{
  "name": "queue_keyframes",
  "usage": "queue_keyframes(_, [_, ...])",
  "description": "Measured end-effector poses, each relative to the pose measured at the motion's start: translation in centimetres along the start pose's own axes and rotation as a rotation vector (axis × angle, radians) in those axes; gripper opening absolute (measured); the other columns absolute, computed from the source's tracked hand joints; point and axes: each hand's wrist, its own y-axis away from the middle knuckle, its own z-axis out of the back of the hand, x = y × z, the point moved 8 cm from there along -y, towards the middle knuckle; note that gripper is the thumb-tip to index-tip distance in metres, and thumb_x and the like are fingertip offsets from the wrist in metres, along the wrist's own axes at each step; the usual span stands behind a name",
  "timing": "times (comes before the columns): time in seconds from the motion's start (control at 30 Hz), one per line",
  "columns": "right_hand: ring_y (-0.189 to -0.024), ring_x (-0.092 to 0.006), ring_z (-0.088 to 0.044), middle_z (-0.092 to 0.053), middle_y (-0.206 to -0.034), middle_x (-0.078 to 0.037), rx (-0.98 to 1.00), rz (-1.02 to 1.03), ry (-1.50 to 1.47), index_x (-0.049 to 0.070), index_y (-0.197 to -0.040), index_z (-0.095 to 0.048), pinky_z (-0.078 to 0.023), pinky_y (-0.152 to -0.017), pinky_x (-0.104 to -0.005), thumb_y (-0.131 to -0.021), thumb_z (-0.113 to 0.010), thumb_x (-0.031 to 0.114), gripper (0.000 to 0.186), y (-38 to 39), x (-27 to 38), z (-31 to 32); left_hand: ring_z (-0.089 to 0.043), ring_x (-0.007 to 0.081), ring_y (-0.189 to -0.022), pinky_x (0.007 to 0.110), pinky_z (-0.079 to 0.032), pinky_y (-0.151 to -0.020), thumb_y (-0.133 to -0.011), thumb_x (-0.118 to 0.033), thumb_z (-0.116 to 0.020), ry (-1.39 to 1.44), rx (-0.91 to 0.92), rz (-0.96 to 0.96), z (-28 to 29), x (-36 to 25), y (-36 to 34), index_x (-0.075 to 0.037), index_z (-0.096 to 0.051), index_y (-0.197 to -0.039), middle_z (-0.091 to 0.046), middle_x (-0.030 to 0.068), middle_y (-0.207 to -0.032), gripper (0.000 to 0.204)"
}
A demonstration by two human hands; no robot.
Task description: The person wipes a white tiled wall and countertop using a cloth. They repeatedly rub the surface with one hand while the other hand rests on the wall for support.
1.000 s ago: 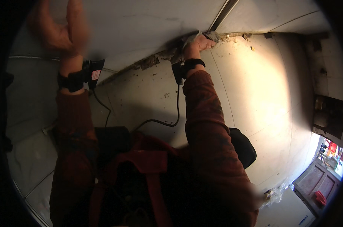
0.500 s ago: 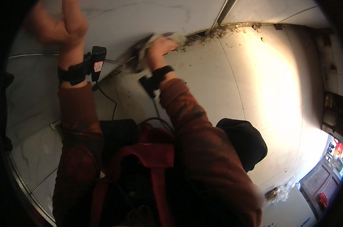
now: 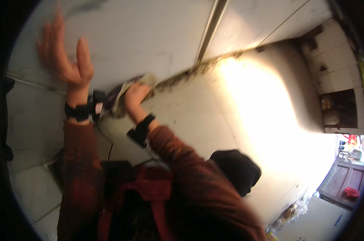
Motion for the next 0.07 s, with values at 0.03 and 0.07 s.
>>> queue_keyframes(0.03, [-0.115,-0.0402,-0.050,-0.053,-0.124,-0.028,0.109,-0.174,-0.269,-0.009,-0.130,-0.043,-0.034,-0.103,-0.0494,-0.089,-0.046,0.012,0.046,0.7,1.0,0.6,-0.049,0.0312,-0.124,0.046,-0.019,-0.109,-0.089,-0.024,-0.058,0.021,0.025,0.011,0.0,0.3,-0.3,-0.003,-0.052,-0.126,-0.060,0.0113,-0.126,0.043])
queue_keyframes(0.07, [-0.115,-0.0402,-0.050,-0.053,-0.124,-0.028,0.100,-0.210,-0.297,-0.009,-0.130,-0.043,-0.034,-0.103,-0.0494,-0.089,-0.046,0.012,0.046,-1.0,3.1,1.9,-0.049,0.0315,-0.123,0.047,-0.010,-0.112,-0.088,-0.024,-0.056,0.089,-0.008,0.046,-0.4,0.6,-0.4,-0.004,-0.054,-0.124,-0.062,0.0099,-0.122,0.041])
